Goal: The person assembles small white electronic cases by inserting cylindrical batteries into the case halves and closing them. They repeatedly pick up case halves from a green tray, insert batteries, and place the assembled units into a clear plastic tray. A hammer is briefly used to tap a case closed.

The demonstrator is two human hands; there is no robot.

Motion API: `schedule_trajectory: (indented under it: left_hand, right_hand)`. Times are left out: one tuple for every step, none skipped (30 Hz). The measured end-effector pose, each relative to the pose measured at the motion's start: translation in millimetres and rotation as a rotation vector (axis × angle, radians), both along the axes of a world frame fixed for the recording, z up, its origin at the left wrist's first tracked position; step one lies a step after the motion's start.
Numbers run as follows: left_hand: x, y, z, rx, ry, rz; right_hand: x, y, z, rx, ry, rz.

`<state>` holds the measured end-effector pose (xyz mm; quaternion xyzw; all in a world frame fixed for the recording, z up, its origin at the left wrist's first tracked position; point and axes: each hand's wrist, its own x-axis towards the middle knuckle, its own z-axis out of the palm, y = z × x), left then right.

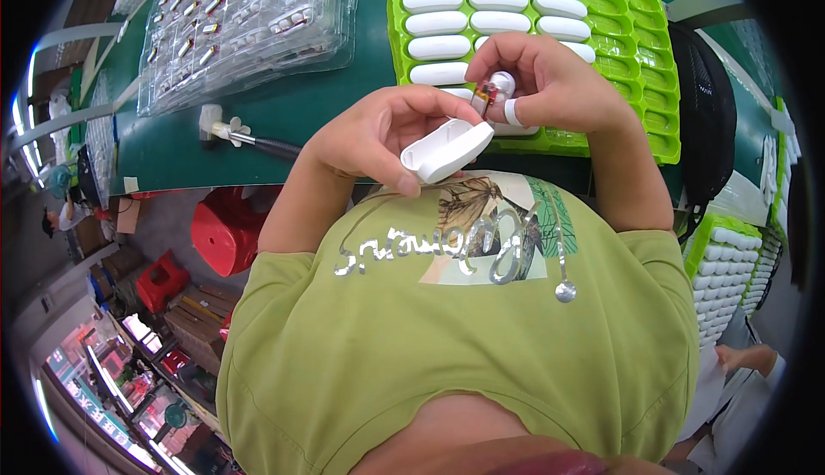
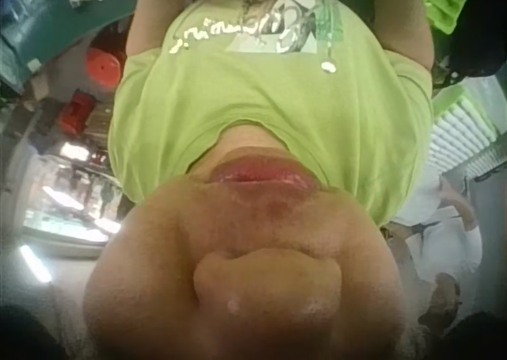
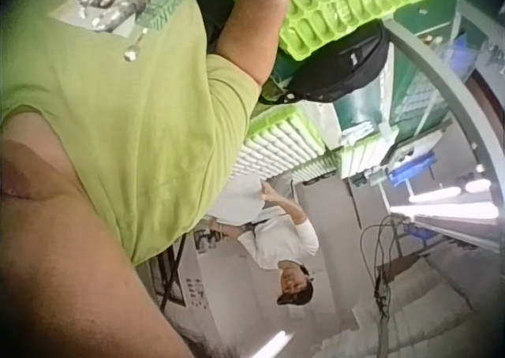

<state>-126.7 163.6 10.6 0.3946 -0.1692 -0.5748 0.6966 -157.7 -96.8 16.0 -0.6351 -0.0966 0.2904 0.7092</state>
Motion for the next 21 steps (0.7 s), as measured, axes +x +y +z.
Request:
schedule_trajectory:
  left_hand:
    - [1,-2,-3,0.001,0.038,-0.023]
    - [1,-2,-9,-0.051,0.046,-0.038]
    - [3,-2,-14,-0.104,0.066,-0.025]
    - [4,-2,-18,-0.157,0.085,-0.011]
    - [5,-1,-21,-0.211,0.104,0.005]
    - [6,0,-23,-0.232,0.127,0.035]
    - [5,1,-24,-0.238,0.144,0.074]
    - [4,1,-25,-0.245,0.160,0.114]
    - [3,0,-24,-0.252,0.177,0.152]
    - [3,-1,-24,-0.247,0.177,0.177]
    - [5,-2,-27,-0.329,0.192,0.153]
    - [8,-2,-32,-0.412,0.208,0.128]
    - [10,-2,-35,-0.495,0.224,0.103]
    - [9,0,-36,-0.478,0.213,0.105]
    - [9,-1,-34,-0.463,0.204,0.106]
    - [8,-1,-31,-0.448,0.195,0.109]
    - [8,-1,-26,-0.356,0.128,0.140]
    - [8,-1,-12,-0.263,0.062,0.174]
    - [7,0,-5,-0.168,-0.004,0.207]
    - [7,-1,-9,-0.205,-0.091,0.226]
    - [4,-2,-3,-0.112,-0.213,0.275]
  right_hand:
    - [0,-1,-1,0.018,0.011,0.017]
    - [-2,1,1,0.012,0.034,0.004]
    - [-3,1,-1,0.064,0.017,-0.042]
    - [-4,2,-3,0.117,0.001,-0.086]
    - [-6,4,-5,0.169,-0.016,-0.129]
    - [-9,4,-4,0.122,-0.088,-0.144]
    - [-12,4,-3,0.075,-0.161,-0.158]
    - [-14,4,-3,0.028,-0.234,-0.171]
    - [-15,5,-5,-0.026,-0.374,-0.196]
    - [-16,7,-7,-0.080,-0.513,-0.221]
    - [-15,8,-9,-0.133,-0.653,-0.245]
    - [-15,8,-11,-0.130,-0.721,-0.234]
    - [-15,10,-11,-0.135,-0.777,-0.274]
    - [-15,13,-11,-0.140,-0.832,-0.314]
    - [-15,14,-11,-0.146,-0.887,-0.354]
    - [-14,14,-11,-0.183,-0.914,-0.358]
    - [-13,13,-11,-0.218,-0.941,-0.361]
    - [-12,12,-10,-0.252,-0.968,-0.361]
    - [-11,10,-13,-0.201,-0.921,-0.401]
    - [-10,6,-17,-0.150,-0.874,-0.440]
    - [-10,4,-20,-0.098,-0.826,-0.480]
